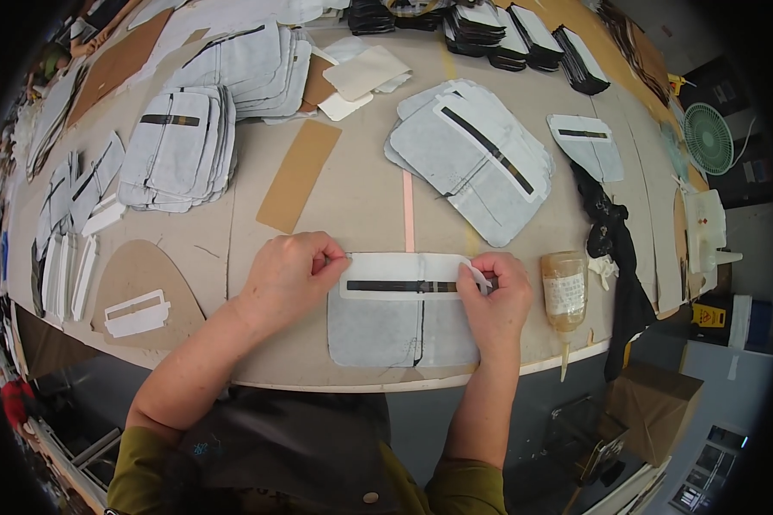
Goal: Applying adhesive and aligning components for bag assembly.
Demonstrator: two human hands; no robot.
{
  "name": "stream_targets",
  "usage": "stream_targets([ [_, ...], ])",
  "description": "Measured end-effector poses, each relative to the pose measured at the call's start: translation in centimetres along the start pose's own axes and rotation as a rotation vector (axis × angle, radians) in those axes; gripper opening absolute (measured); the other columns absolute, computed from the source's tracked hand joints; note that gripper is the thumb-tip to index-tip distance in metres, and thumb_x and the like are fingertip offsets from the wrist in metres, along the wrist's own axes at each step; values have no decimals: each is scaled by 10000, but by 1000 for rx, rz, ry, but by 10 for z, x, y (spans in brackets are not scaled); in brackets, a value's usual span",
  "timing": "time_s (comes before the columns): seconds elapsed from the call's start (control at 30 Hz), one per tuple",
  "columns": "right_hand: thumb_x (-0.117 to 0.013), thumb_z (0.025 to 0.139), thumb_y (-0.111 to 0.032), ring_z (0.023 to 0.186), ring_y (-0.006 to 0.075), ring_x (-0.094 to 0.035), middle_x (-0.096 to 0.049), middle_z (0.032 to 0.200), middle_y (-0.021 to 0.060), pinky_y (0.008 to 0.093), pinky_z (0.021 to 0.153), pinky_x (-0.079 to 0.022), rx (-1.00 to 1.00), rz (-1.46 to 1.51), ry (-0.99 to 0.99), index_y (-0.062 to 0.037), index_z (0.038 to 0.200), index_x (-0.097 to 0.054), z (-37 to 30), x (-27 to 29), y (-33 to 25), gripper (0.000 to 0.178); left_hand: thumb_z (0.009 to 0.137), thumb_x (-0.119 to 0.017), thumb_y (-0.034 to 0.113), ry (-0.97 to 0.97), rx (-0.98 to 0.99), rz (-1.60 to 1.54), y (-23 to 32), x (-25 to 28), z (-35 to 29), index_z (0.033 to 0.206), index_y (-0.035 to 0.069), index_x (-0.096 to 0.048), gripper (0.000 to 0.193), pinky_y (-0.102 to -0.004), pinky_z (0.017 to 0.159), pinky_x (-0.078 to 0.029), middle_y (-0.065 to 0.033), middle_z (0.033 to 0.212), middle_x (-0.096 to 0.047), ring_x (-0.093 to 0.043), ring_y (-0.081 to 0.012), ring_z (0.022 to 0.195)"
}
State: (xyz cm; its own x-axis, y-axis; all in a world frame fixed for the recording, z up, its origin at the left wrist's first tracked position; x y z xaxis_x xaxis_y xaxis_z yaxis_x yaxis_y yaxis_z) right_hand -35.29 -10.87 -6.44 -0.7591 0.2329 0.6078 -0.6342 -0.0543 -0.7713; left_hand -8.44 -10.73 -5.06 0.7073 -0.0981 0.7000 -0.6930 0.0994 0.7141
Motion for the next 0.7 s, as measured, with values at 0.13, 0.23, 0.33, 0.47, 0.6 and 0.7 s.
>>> stream_targets([
  [0.13, -755, 762, -20, 724, 181, -595, -642, 793, 63, 300, 679, -492, -8, 2, -4, -11, 797, -640, 1, 0, 0, 120, 842, -711, 119, -5, -2, 14, 1, -1, 1, 799, 37, -694, 94, -384, 550, -495, -108, 625, -649, -630, -282, 552],
  [0.23, -756, 761, -20, 723, 182, -598, -644, 794, 65, 301, 682, -494, -16, 10, 4, -11, 798, -643, 0, 0, 3, 119, 844, -705, 113, -6, -18, 33, 2, -3, 0, 806, 38, -689, 86, -385, 558, -502, -111, 640, -657, -635, -284, 561],
  [0.33, -758, 760, -22, 722, 182, -599, -646, 795, 65, 303, 683, -497, 4, 14, 16, -10, 800, -646, 0, 0, 1, 119, 844, -705, 113, 10, -23, 54, 1, -4, 0, 805, 43, -690, 81, -385, 564, -507, -108, 645, -659, -640, -284, 569],
  [0.47, -762, 762, -33, 729, 180, -600, -648, 798, 64, 305, 686, -497, -14, 47, 19, -11, 803, -649, 0, -2, 4, 121, 856, -700, 119, 39, -38, 82, 2, -4, -3, 839, 35, -645, 101, -400, 572, -510, -111, 650, -657, -654, -299, 594],
  [0.6, -757, 792, -47, 745, 127, -574, -638, 801, 28, 265, 691, -480, 16, -13, 0, -7, 831, -654, 0, -4, 1, 118, 879, -696, 137, 53, -8, 175, 1, -9, -7, 954, 34, -562, 185, -424, 610, -512, -128, 706, -670, -665, -333, 651],
  [0.7, -758, 790, -51, 745, 135, -576, -637, 795, 31, 271, 691, -482, 14, -32, 4, -8, 830, -655, 0, -2, -2, 118, 880, -703, 129, 37, 107, 167, 1, -1, -5, 999, 50, -532, 222, -435, 640, -507, -129, 716, -655, -651, -337, 680],
])
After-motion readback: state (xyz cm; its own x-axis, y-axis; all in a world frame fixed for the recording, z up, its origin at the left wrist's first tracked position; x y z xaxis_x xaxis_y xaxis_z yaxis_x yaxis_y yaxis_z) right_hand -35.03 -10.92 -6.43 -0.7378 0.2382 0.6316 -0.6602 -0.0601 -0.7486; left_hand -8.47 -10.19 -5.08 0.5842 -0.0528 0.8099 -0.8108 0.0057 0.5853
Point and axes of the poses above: each hand's wrist, its own z-axis towards the middle knuckle, its own x-axis out of the back of the hand, y = z × x, the point moved 5 cm from there along z, towards the middle knuckle
